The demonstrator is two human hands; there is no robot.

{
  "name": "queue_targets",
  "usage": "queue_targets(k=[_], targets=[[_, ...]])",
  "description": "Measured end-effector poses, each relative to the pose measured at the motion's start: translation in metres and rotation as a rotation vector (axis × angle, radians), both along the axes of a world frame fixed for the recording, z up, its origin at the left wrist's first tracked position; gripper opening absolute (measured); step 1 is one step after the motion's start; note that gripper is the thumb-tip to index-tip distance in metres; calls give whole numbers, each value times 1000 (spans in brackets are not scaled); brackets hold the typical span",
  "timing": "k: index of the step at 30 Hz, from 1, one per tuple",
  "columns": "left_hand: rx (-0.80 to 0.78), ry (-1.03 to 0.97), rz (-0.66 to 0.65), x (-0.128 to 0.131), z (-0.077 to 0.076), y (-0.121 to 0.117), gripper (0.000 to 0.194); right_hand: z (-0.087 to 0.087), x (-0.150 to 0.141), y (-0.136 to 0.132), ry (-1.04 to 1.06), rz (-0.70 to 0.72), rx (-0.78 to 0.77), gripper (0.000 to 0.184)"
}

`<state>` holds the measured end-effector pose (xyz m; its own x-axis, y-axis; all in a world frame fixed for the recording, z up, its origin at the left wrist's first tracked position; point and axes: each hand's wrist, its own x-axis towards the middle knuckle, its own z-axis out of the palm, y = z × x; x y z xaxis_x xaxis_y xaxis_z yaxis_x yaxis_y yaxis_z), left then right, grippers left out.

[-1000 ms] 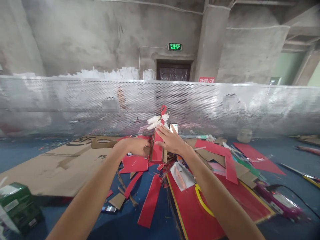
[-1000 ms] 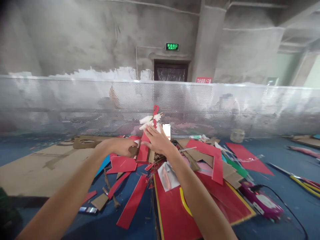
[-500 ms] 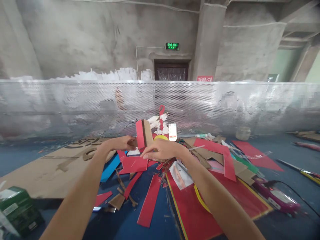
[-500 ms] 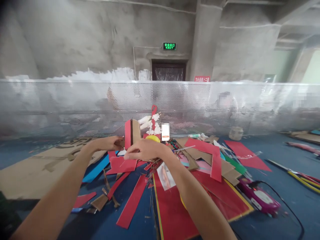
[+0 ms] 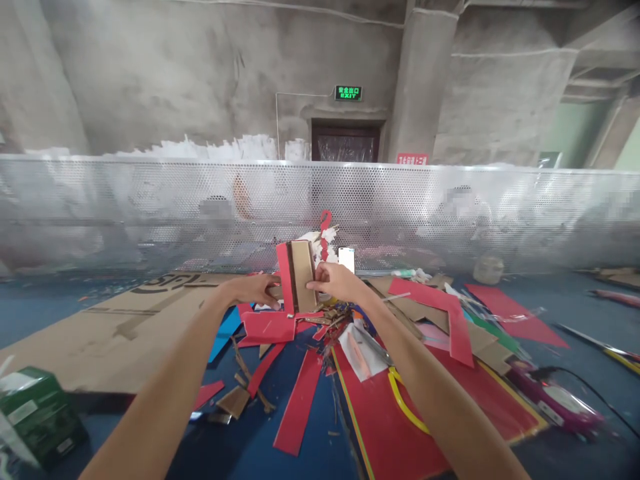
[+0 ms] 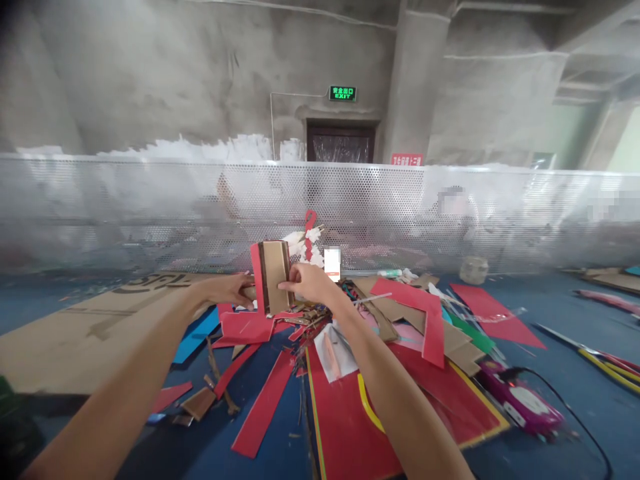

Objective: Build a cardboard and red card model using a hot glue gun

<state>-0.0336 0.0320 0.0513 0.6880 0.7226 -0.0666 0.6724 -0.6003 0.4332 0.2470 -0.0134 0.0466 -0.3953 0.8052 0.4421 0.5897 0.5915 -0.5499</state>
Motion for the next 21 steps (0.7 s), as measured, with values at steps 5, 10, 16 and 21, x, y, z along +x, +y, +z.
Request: queue_targets(k=[5,10,16,21], targets=[[64,34,-46,12,0,-4,44,-2,0,4,46,71,-2,27],[354,95,-30,17,-5,-6,25,-7,3,13,223,139,-120,16],[625,262,84,19,-20,-2,13,-4,9,12,66,56,-25,7],[685,226,75,20,-38,0,13,5,13,3,-98,-1,40,9]])
